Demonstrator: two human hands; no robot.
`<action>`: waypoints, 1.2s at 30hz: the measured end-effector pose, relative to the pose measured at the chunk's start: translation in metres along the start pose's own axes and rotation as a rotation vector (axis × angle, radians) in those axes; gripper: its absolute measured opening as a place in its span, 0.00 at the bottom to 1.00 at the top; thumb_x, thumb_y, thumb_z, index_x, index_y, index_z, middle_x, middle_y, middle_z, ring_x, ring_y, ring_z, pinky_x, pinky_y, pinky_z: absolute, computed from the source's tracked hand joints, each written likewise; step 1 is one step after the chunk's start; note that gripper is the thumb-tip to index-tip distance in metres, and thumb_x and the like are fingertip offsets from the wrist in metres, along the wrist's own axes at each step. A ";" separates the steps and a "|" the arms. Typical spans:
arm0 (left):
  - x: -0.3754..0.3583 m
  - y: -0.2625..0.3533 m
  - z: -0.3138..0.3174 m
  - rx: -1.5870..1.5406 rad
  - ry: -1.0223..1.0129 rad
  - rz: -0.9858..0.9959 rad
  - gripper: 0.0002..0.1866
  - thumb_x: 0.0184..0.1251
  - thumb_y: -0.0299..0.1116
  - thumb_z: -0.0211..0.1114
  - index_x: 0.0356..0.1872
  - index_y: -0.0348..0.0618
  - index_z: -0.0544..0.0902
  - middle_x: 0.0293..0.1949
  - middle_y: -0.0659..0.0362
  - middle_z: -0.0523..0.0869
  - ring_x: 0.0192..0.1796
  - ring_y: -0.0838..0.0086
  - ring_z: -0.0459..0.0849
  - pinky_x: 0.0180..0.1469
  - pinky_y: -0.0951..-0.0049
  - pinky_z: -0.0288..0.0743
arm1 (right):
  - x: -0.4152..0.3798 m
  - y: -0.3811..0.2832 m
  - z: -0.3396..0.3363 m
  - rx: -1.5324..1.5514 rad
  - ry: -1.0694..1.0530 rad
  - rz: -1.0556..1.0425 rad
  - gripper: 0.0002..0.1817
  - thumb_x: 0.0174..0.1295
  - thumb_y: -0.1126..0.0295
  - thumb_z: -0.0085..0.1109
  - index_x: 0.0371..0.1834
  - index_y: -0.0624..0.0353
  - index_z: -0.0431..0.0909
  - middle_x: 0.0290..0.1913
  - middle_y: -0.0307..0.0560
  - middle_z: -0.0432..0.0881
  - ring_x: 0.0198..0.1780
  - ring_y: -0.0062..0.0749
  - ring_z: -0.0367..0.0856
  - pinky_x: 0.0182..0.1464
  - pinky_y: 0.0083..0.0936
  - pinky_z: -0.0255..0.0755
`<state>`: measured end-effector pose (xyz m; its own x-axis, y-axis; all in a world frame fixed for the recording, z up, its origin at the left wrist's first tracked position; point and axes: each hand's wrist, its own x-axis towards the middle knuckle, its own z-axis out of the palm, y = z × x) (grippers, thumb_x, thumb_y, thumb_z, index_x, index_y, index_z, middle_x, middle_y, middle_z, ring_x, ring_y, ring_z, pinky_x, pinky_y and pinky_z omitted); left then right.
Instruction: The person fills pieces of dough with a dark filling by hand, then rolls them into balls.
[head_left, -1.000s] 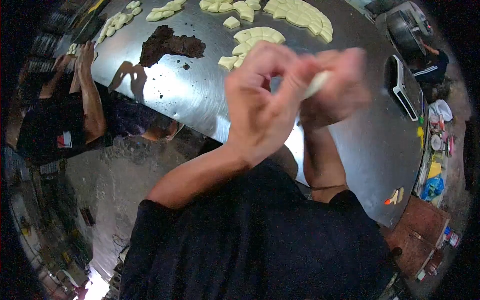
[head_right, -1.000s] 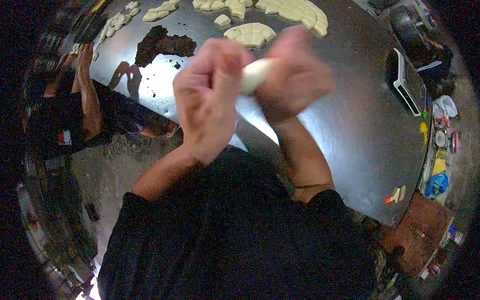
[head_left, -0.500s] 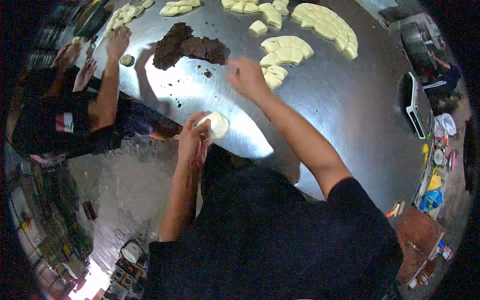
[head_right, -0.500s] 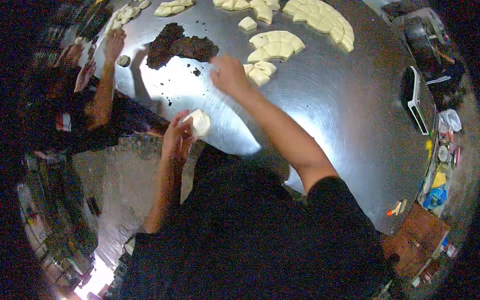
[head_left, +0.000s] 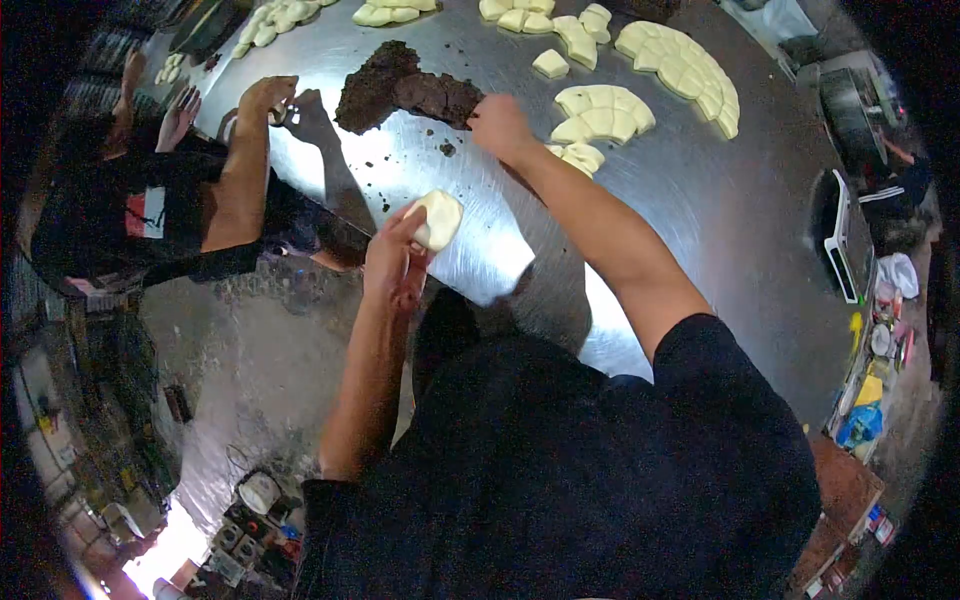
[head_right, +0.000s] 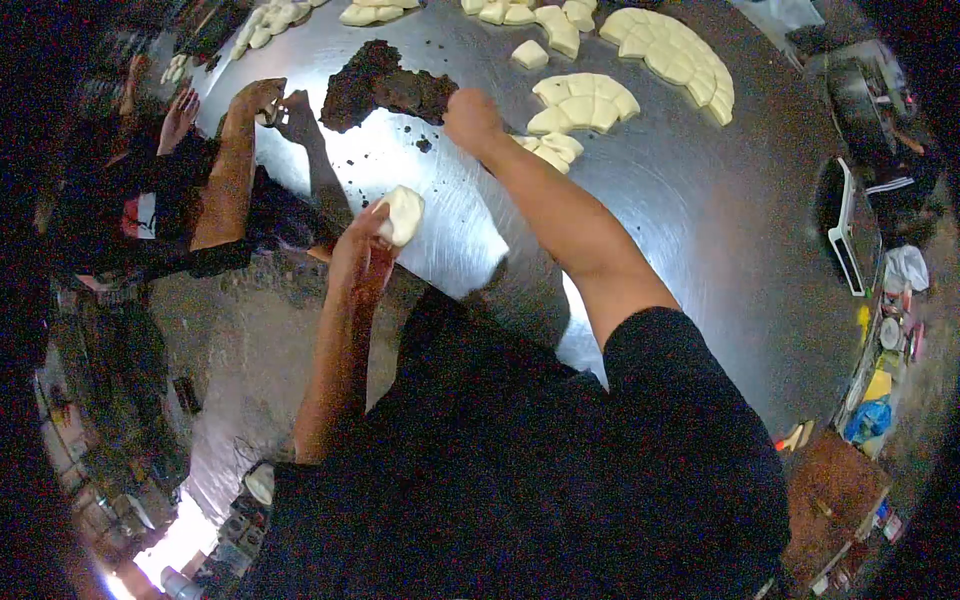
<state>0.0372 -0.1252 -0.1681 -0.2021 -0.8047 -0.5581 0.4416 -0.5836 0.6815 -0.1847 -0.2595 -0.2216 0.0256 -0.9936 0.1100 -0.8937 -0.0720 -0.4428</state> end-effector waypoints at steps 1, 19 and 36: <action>0.005 0.002 0.009 -0.003 -0.005 0.054 0.20 0.66 0.33 0.65 0.55 0.30 0.77 0.39 0.58 0.84 0.36 0.76 0.84 0.36 0.81 0.79 | 0.000 0.000 -0.010 0.174 0.041 0.091 0.12 0.56 0.69 0.59 0.39 0.65 0.86 0.39 0.57 0.85 0.36 0.50 0.85 0.42 0.41 0.78; -0.065 -0.009 0.183 0.223 -0.388 0.075 0.14 0.69 0.27 0.55 0.50 0.27 0.76 0.47 0.47 0.81 0.46 0.61 0.84 0.52 0.59 0.81 | -0.200 0.012 -0.191 0.752 0.114 0.080 0.18 0.51 0.62 0.74 0.39 0.61 0.80 0.36 0.45 0.79 0.34 0.31 0.78 0.36 0.26 0.72; -0.108 -0.041 0.226 0.465 -0.430 0.166 0.23 0.75 0.28 0.49 0.68 0.31 0.64 0.49 0.51 0.82 0.42 0.75 0.82 0.42 0.77 0.78 | -0.283 -0.008 -0.215 0.429 0.711 -0.315 0.13 0.41 0.81 0.59 0.33 0.59 0.82 0.38 0.48 0.80 0.43 0.44 0.79 0.46 0.34 0.74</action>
<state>-0.1564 -0.0387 -0.0291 -0.5377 -0.8039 -0.2542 0.0926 -0.3560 0.9299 -0.2814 0.0408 -0.0579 -0.1695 -0.6432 0.7467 -0.6439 -0.5013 -0.5780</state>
